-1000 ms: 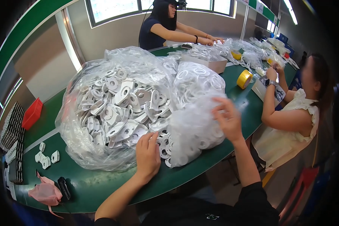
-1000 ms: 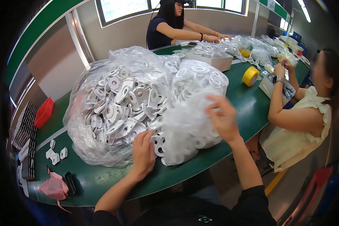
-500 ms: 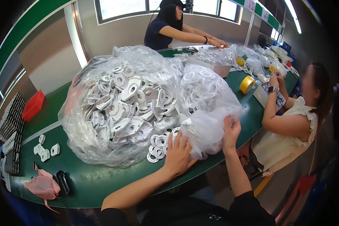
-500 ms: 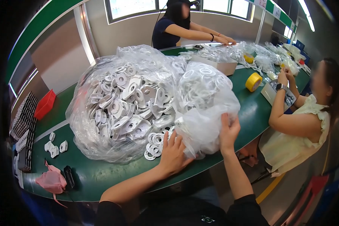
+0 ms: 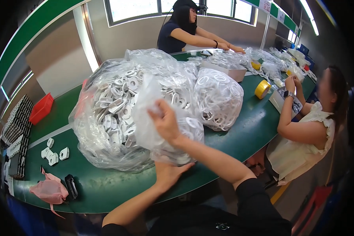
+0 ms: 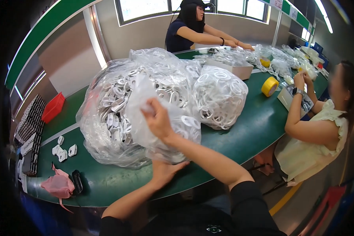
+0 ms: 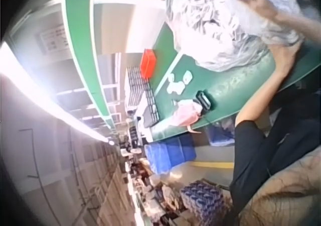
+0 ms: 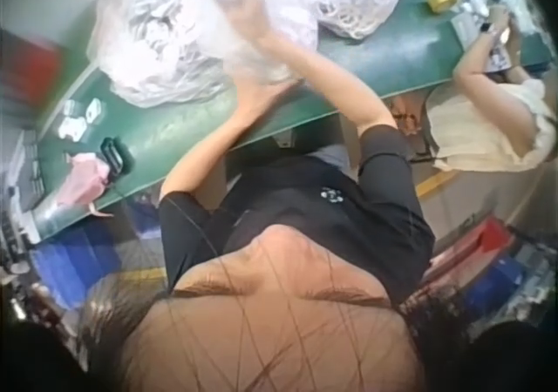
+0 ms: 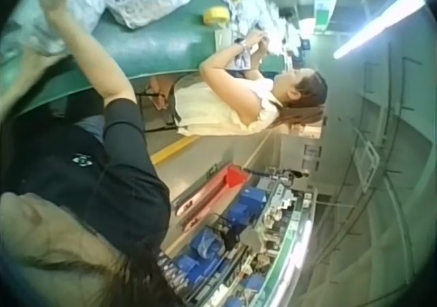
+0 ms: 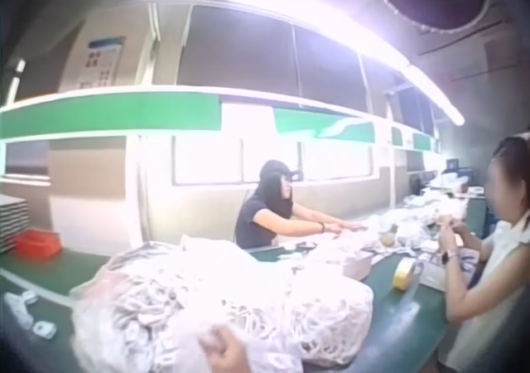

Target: Sort and pack white plastic lighting fixture components into plastic bags at an assembly line.

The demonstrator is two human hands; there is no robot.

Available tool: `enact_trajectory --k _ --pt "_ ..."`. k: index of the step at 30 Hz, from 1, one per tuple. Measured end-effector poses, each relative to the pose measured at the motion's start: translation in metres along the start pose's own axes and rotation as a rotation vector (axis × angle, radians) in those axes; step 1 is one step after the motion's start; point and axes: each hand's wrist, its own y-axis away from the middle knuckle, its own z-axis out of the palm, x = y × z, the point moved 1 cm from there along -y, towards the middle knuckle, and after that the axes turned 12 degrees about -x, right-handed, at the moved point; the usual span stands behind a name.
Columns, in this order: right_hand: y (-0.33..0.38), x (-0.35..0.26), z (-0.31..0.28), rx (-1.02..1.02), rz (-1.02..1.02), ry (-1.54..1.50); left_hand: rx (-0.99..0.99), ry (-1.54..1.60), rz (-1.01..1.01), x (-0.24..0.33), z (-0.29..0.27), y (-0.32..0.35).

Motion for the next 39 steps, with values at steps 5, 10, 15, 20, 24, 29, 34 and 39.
enact_trajectory --k 5,10,15,20,24,29,34,39 --pt "0.004 0.012 0.026 -0.192 0.003 -0.164 0.366 0.45 -0.162 -0.007 0.004 -0.001" --pt "-0.061 -0.032 0.004 -0.03 -0.147 -0.108 0.649 0.714 -0.135 -0.007 -0.018 -0.009" --pt "-0.082 -0.024 -0.02 0.067 -0.148 -0.01 0.396 0.164 -0.041 0.002 -0.002 0.004" --pt "-0.091 -0.018 -0.066 0.256 -0.16 -0.15 0.183 -0.329 0.073 0.025 0.006 0.009" --pt "-0.099 -0.03 -0.094 0.247 -0.159 -0.153 0.027 -0.386 0.095 0.032 0.01 -0.002" --pt "-0.104 -0.07 -0.133 0.197 -0.26 -0.181 0.115 -0.433 0.11 0.023 0.015 -0.023" --pt "-0.106 -0.104 -0.167 0.182 -0.319 -0.338 0.116 -0.436 0.115 0.025 0.013 -0.025" --pt "-0.107 -0.099 -0.179 0.34 -0.313 -0.26 0.139 -0.447 0.09 0.022 0.009 -0.019"
